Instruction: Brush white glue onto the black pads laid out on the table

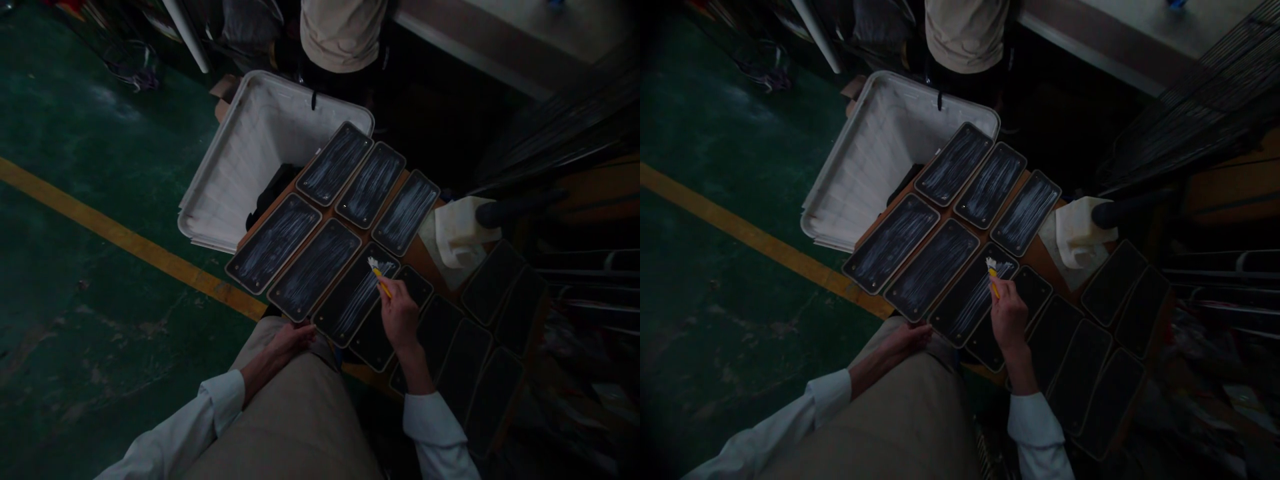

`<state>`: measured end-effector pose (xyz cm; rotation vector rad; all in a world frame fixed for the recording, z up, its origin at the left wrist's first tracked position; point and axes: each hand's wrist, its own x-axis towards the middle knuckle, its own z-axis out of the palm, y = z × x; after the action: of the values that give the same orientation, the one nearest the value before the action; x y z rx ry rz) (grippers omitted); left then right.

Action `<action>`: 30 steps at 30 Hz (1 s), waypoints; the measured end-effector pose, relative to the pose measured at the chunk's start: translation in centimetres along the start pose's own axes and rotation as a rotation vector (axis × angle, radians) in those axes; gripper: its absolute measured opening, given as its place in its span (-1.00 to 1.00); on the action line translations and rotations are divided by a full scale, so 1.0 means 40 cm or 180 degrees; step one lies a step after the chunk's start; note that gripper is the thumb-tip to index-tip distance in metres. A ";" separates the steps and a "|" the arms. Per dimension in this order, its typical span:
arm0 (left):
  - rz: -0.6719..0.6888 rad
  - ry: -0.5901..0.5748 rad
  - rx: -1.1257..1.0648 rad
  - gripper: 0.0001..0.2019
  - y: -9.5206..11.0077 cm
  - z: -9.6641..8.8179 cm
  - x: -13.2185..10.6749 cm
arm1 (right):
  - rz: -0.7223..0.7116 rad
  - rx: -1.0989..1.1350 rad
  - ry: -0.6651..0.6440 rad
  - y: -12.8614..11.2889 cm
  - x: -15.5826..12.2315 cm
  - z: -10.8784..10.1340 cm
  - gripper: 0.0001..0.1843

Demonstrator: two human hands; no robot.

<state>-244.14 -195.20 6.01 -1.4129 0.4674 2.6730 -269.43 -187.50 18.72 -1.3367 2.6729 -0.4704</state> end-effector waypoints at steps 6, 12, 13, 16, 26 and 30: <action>-0.0084 0.0016 -0.0022 -0.74 0.004 -0.003 0.002 | 0.0005 0.0366 -0.0880 -0.139 -0.213 0.007 -0.71; -0.0120 -0.0062 0.0036 -0.80 0.007 -0.004 0.001 | 0.0325 0.1101 -0.1139 -0.191 -0.257 -0.033 -0.77; -0.0121 -0.0042 0.0039 -0.80 0.009 -0.003 0.000 | 0.0347 0.1085 -0.0991 -0.177 -0.226 -0.037 -0.76; -0.0113 0.0033 0.0042 -0.80 0.012 0.001 -0.003 | 0.0233 0.0811 -0.0411 -0.111 -0.110 -0.035 -0.75; -0.0083 0.0007 0.0086 -0.81 0.015 0.000 -0.002 | -0.0047 0.0596 -0.0976 -0.151 -0.198 0.024 -0.70; -0.0064 -0.0049 0.0092 -0.84 0.021 0.007 -0.005 | 0.0224 0.1095 -0.1379 -0.206 -0.280 -0.003 -0.75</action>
<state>-244.44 -195.87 6.51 -1.3809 0.4857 2.6485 -256.43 -183.18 21.13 -1.0927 2.1623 -0.5314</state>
